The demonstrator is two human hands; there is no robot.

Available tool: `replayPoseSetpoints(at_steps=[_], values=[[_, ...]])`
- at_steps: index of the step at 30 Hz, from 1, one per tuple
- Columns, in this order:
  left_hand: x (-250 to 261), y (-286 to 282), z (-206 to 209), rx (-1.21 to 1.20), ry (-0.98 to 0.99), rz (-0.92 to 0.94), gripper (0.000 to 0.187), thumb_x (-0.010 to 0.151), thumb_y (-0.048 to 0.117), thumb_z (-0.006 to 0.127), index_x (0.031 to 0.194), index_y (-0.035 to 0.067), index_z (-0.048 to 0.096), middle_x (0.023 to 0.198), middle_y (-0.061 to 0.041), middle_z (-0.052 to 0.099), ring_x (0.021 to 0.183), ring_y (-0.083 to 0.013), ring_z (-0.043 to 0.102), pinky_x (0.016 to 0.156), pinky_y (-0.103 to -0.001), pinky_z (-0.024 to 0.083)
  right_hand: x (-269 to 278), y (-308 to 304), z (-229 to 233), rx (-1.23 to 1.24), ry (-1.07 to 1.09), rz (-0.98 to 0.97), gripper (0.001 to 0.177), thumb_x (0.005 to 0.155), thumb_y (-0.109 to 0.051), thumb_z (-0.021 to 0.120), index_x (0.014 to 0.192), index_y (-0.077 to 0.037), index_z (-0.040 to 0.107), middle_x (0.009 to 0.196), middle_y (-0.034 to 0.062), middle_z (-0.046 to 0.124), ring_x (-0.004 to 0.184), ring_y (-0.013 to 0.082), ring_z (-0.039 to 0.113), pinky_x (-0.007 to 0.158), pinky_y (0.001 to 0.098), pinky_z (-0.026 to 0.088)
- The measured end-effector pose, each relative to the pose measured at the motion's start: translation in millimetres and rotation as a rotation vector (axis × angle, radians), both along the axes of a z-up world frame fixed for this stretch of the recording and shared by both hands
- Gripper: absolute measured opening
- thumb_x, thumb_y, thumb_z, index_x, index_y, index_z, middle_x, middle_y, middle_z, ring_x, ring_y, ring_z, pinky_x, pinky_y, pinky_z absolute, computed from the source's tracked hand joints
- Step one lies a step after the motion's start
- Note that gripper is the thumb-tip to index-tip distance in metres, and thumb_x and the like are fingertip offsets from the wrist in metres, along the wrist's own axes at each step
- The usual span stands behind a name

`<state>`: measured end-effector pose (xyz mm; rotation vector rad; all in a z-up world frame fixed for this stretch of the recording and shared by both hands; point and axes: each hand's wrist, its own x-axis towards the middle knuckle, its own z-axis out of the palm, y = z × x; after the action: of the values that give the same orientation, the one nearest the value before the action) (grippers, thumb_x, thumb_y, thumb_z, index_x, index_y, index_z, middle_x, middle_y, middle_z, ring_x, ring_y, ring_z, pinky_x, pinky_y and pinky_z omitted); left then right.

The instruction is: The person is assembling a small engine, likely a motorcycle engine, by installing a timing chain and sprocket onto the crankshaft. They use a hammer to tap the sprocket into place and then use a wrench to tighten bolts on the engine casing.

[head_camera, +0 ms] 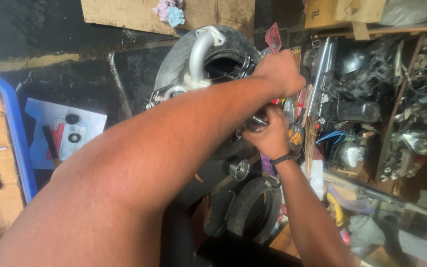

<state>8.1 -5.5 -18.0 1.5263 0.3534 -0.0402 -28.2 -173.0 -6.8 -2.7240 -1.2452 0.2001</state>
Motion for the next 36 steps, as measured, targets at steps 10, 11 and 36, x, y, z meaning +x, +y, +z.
replayPoseSetpoints(at_steps=[10,11,36], values=[[14,-7,-13,0.018,-0.006,-0.029,0.054,0.075,0.030,0.069,0.120,-0.002,0.065,0.118,-0.026,0.069,0.115,-0.0364,0.068,0.099,-0.040,0.055,-3,3,-1,-0.022,-0.066,0.048,0.064,0.062,-0.018,0.089,0.119,-0.001,0.065,0.113,0.0179,0.069,0.104,0.0358,0.069,0.091,0.0448,0.056],[15,-10,-14,0.018,0.001,-0.031,0.055,0.075,0.030,0.069,0.119,-0.002,0.065,0.118,-0.026,0.069,0.115,-0.0361,0.068,0.099,-0.040,0.055,-3,2,1,-0.026,-0.095,0.072,0.063,0.063,-0.019,0.090,0.118,-0.001,0.065,0.113,0.0178,0.069,0.104,0.0364,0.068,0.091,0.0454,0.055],[-110,-33,114,0.183,-0.445,-0.513,0.042,0.077,0.044,0.078,0.101,0.011,0.072,0.095,-0.005,0.076,0.094,-0.0223,0.073,0.084,-0.036,0.057,-77,-142,181,0.941,1.765,-0.019,0.068,0.081,-0.024,0.082,0.140,-0.010,0.050,0.138,0.0265,0.047,0.110,0.0440,0.062,0.070,0.0437,0.064]])
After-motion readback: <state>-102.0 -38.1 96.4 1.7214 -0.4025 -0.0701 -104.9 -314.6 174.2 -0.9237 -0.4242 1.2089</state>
